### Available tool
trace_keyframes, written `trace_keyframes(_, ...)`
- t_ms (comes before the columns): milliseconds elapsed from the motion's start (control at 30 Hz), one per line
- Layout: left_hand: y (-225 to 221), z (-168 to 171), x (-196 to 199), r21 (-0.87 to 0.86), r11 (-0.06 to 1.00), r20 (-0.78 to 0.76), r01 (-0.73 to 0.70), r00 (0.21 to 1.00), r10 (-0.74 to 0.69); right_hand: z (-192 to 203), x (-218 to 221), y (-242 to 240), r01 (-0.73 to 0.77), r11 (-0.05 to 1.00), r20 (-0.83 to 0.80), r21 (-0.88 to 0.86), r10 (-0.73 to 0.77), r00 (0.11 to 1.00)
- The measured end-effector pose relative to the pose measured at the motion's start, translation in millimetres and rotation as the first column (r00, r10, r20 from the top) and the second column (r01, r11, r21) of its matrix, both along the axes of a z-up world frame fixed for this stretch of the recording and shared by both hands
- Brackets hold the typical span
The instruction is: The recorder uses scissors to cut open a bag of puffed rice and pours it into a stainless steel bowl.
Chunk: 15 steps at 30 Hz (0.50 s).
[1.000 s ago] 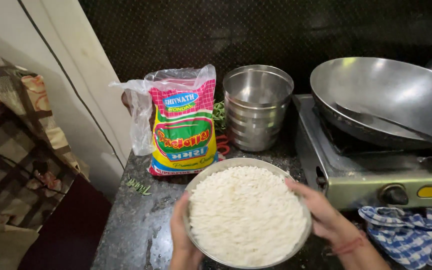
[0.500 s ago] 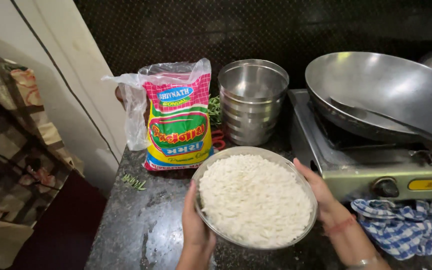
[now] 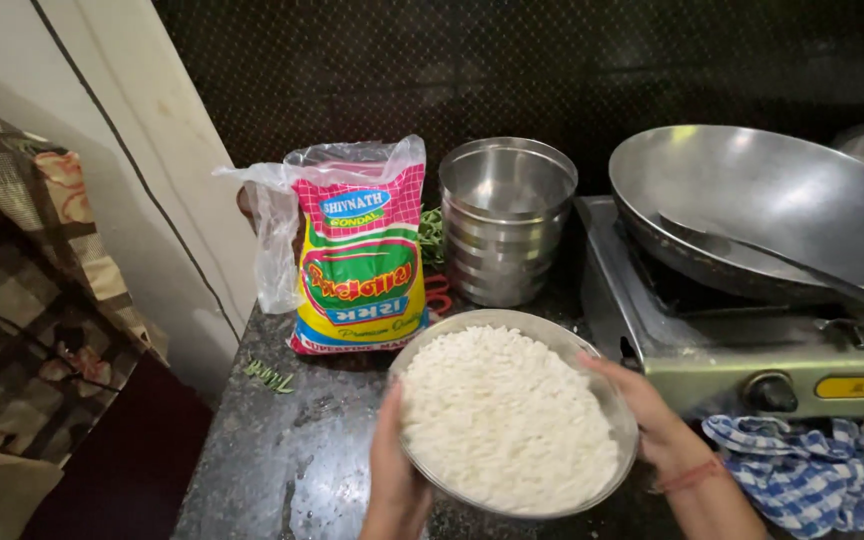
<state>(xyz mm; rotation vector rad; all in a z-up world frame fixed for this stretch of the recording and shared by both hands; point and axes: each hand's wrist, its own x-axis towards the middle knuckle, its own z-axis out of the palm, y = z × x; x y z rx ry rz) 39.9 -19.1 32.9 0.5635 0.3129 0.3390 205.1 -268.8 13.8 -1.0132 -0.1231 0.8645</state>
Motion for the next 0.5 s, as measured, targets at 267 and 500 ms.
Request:
trace_keyframes(267, 16.4, -7.6, -1.9, -0.016, 0.996, -0.012, 0.088, 0.996, -0.088, 5.5, -14.9, 8.4, 0.017, 1.000, -0.003, 0.021, -0.017, 1.000)
trace_keyframes(500, 26.0, -4.9, -9.5, -0.068, 0.994, 0.013, 0.090, 0.996, -0.090, 24.0, -39.1, 17.5, 0.025, 0.998, 0.023, -0.050, -0.024, 0.999)
